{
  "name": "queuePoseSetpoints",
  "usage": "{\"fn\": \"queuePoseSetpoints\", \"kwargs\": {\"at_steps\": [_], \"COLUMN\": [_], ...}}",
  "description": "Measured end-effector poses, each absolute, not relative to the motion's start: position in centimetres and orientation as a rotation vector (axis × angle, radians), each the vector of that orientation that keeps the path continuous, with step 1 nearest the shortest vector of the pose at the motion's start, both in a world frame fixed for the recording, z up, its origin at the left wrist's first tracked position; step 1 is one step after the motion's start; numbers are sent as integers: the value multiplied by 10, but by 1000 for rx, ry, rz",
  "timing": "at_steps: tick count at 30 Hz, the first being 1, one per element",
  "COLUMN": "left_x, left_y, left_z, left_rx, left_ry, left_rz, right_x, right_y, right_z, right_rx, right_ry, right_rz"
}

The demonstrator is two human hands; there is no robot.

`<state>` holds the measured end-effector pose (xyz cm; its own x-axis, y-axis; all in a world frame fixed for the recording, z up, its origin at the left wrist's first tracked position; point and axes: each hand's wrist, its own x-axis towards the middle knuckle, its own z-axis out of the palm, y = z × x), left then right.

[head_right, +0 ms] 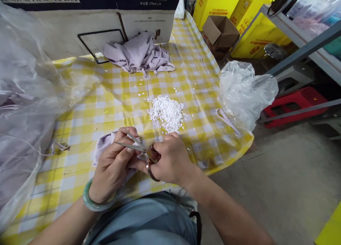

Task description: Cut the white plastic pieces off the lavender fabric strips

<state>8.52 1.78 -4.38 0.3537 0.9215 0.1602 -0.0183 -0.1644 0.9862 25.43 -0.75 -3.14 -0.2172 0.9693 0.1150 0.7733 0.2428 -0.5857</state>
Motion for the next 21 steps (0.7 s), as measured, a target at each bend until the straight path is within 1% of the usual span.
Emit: {"fn": "queuePoseSetpoints", "kwargs": {"at_steps": [6,8,13,15,17,21], "left_x": [101,107,113,103,83,21], "left_y": [25,27,27,32,47,103], "left_z": [-42,-45,-49,-41,-26,3], "left_rx": [1451,1412,1444,1445,1432,1478], "left_ry": [832,808,828,850,868,953], "left_rz": [971,944,915,905,919,1118], "right_x": [267,273,286,291,296,294], "right_y": [-16,-17,-15,-14,-13,-12], "right_z": [-35,-39,-43,-40,-36,-35], "right_rx": [-1771,-1855,-1943,-1912,-1844,-1696], "right_ry": [-2006,-1978,-1758,-1634,-1582,-1597], "right_rz": [416,416,766,801,740,682]}}
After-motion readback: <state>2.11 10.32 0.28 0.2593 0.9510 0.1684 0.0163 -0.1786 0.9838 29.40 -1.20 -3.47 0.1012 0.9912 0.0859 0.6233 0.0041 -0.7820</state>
